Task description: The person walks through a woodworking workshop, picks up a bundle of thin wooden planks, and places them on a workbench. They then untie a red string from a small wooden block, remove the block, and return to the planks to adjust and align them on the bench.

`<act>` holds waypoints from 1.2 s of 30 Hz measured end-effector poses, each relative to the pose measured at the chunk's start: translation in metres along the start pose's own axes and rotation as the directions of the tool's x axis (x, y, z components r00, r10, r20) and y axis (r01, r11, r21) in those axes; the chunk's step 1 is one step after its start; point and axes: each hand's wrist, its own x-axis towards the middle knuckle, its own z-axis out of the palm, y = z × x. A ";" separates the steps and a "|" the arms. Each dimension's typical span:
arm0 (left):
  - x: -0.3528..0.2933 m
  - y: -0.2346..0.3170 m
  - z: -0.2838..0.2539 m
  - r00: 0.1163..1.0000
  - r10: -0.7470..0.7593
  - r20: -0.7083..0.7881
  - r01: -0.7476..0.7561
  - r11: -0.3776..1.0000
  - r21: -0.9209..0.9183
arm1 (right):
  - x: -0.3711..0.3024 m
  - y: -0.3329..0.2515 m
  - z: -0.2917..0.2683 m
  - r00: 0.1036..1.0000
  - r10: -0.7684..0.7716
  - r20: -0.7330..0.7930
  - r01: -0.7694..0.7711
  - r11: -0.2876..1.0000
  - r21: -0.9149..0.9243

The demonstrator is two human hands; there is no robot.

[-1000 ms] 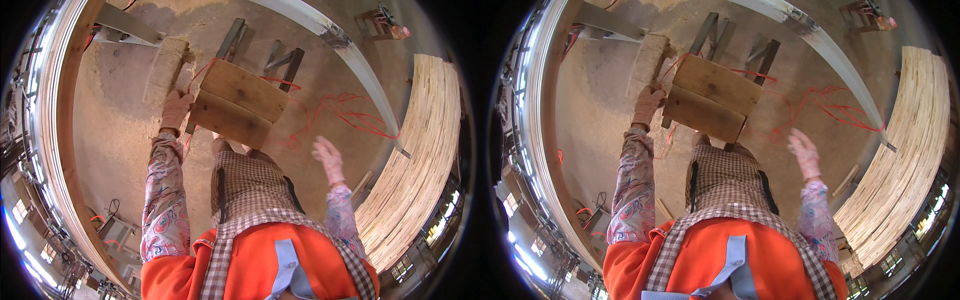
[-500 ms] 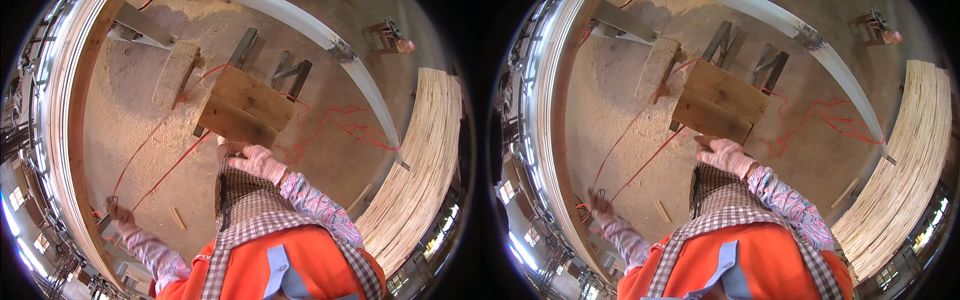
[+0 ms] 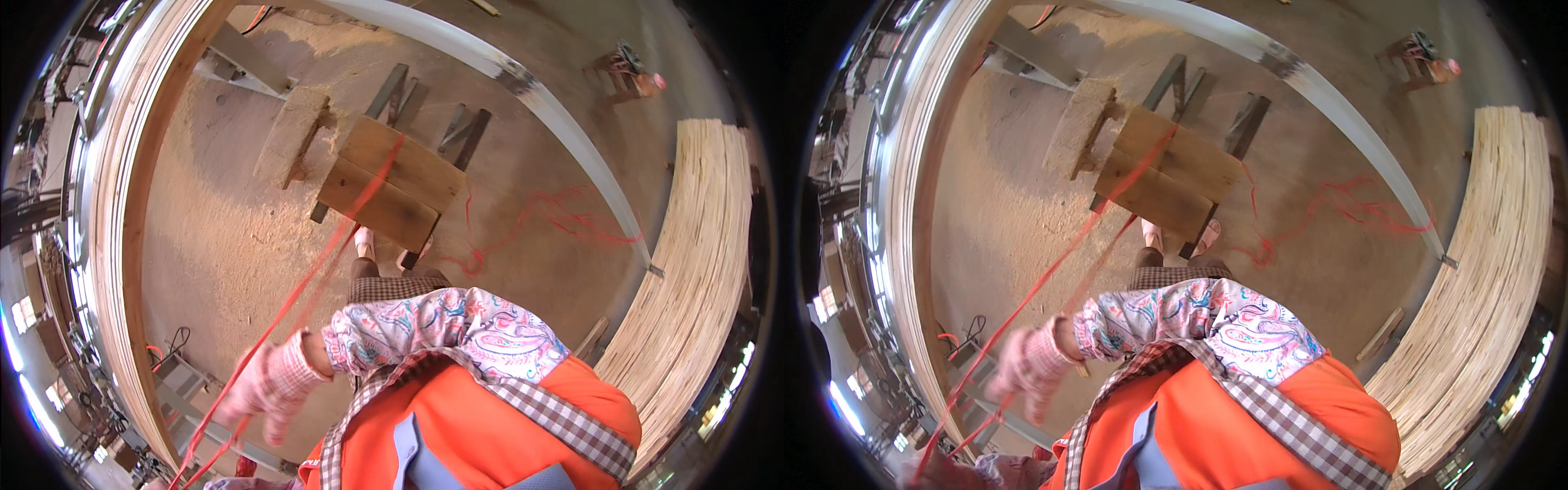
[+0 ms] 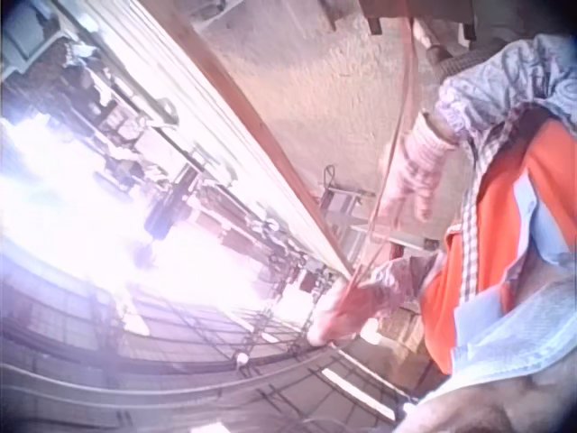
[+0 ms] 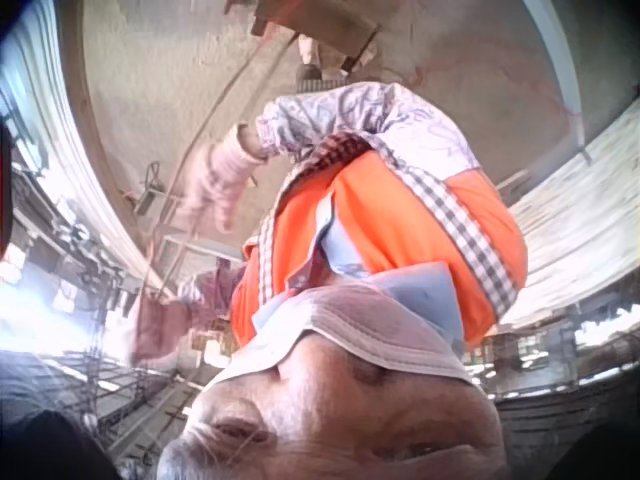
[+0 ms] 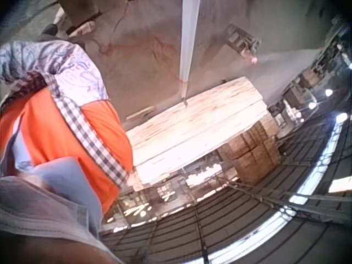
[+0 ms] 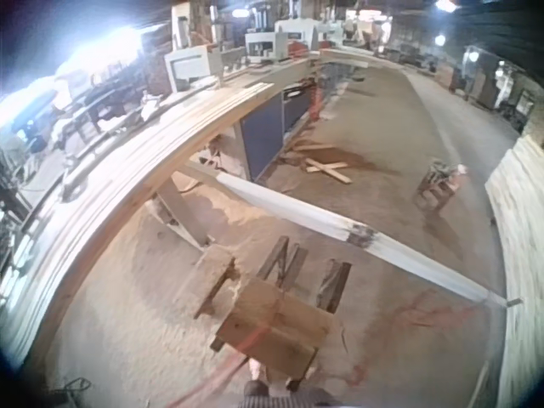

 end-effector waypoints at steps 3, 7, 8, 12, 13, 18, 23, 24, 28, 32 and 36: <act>0.050 -0.002 0.038 0.933 -0.164 -0.321 0.015 0.908 -0.418 | -0.024 0.046 0.100 0.996 0.022 -0.085 -0.018 0.999 0.044; 0.013 0.040 -0.047 0.835 -0.037 -0.550 -0.194 0.915 -0.355 | -0.101 -0.011 0.078 0.910 0.413 -0.035 -0.411 0.887 -0.211; 0.007 0.042 -0.069 0.795 -0.011 -0.607 -0.232 0.918 -0.321 | -0.118 -0.032 0.067 0.919 0.270 -0.287 -0.347 0.900 -0.263; 0.022 0.022 -0.047 0.990 -0.076 0.116 0.108 0.946 -0.306 | -0.127 -0.085 0.009 0.317 -0.507 -0.801 -0.449 0.664 -0.598; 0.015 0.014 -0.038 0.978 -0.109 0.180 0.154 0.954 -0.258 | -0.116 -0.084 -0.009 0.257 -0.593 -0.763 -0.483 0.605 -0.633; -0.070 -0.104 -0.015 0.862 -0.504 -0.061 0.487 0.855 -0.175 | -0.018 -0.016 -0.014 0.700 -0.159 -0.696 -0.410 0.709 -0.574; -0.157 -0.184 -0.070 0.560 -0.710 -0.427 0.648 0.697 -0.308 | -0.048 -0.066 0.102 0.981 0.178 -0.081 -0.148 0.947 0.285; -0.169 -0.189 -0.094 0.508 -0.691 -0.514 0.621 0.708 -0.338 | -0.072 -0.071 0.114 0.963 0.203 -0.179 -0.122 0.915 0.385; -0.169 -0.200 -0.178 0.400 -0.606 -0.688 0.470 0.780 -0.414 | -0.208 -0.140 0.131 0.707 0.537 -0.460 -0.218 0.784 0.581; -0.099 -0.267 -0.101 0.522 -0.791 -0.319 0.573 0.602 -0.557 | -0.307 -0.230 0.262 -0.181 0.365 -0.913 -0.086 0.919 0.385; -0.065 -0.307 0.145 0.295 -0.901 0.318 0.946 0.228 -0.231 | -0.300 -0.323 0.370 -0.719 -0.121 -0.685 -0.309 0.938 0.159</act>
